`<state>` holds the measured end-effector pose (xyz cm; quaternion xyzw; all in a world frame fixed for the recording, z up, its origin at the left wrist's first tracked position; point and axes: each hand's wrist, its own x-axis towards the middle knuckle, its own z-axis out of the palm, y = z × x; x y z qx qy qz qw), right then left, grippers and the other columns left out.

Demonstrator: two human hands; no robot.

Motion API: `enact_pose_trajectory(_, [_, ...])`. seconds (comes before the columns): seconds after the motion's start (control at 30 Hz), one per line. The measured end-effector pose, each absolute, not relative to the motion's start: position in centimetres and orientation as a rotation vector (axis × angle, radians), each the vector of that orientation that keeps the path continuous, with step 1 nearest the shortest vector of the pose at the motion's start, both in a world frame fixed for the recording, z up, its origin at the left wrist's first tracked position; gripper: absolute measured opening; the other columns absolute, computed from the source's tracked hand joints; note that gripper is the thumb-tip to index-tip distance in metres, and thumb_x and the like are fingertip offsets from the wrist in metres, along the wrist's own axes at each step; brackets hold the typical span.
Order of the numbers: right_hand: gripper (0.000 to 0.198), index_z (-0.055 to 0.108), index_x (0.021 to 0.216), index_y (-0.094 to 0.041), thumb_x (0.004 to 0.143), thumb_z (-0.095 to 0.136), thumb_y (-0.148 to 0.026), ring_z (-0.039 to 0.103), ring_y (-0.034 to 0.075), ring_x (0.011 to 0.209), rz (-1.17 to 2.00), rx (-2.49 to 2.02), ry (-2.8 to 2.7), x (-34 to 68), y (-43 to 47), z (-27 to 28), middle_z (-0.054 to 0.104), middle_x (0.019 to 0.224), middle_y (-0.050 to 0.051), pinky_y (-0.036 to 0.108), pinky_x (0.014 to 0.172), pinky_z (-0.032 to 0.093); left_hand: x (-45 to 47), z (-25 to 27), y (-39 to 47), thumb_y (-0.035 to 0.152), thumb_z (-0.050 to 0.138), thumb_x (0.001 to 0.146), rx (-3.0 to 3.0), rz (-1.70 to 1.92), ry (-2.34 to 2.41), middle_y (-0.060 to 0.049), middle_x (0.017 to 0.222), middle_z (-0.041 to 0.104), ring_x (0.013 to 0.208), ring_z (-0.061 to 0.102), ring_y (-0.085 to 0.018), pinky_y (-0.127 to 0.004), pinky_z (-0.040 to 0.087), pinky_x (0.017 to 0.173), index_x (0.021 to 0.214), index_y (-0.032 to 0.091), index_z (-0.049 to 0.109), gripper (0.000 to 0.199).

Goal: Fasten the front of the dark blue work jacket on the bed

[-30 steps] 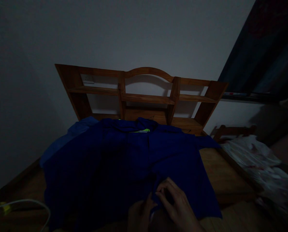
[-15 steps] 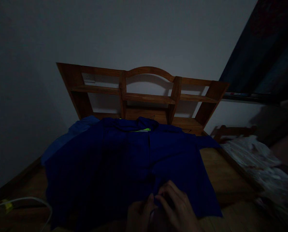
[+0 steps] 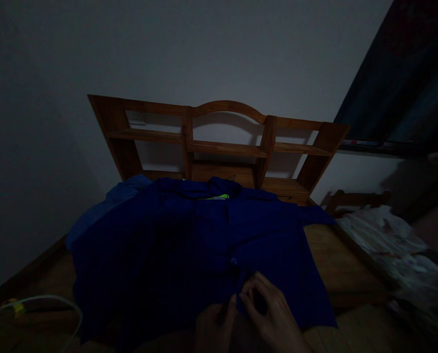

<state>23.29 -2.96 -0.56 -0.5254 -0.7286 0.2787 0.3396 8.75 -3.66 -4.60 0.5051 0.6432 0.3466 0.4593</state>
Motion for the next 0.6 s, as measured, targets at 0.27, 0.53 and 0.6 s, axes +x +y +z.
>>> enact_pose_trajectory(0.27, [0.019, 0.057, 0.074, -0.016, 0.086, 0.053, -0.030, 0.049, 0.012, 0.074, 0.934, -1.341, -1.694, 24.1, -2.8, -0.7, 0.051, 0.076, 0.000, 0.023, 0.067, 0.035, 8.4, -4.9, -3.8, 0.052, 0.047, 0.079, 1.464, 0.800, 1.596, -0.009, 0.077, 0.070, 0.075, 0.065, -0.023, -0.028, 0.048, 0.070, 0.071, 0.022, 0.073, 0.041])
enact_pose_trajectory(0.53, [0.032, 0.060, 0.074, -0.010, 0.078, 0.062, -0.042, 0.043, 0.008, 0.052, 1.561, -1.141, -1.380, 25.5, -1.9, -1.4, 0.049, 0.057, -0.001, 0.020, 0.052, 0.030, 7.9, -4.4, -4.4, 0.049, 0.053, 0.076, 1.447, 0.855, 1.483, -0.007, 0.084, 0.070, 0.085, 0.064, -0.024, -0.029, 0.050, 0.075, 0.083, 0.026, 0.074, 0.031])
enact_pose_trajectory(0.6, [0.033, 0.060, 0.075, -0.011, 0.078, 0.061, -0.044, 0.046, 0.008, 0.053, 1.563, -1.129, -1.364, 25.4, -2.0, -0.8, 0.051, 0.060, -0.001, 0.021, 0.054, 0.034, 7.9, -3.8, -5.2, 0.052, 0.052, 0.077, 1.366, 0.853, 1.447, -0.008, 0.084, 0.070, 0.090, 0.062, -0.026, -0.030, 0.050, 0.076, 0.082, 0.023, 0.073, 0.036])
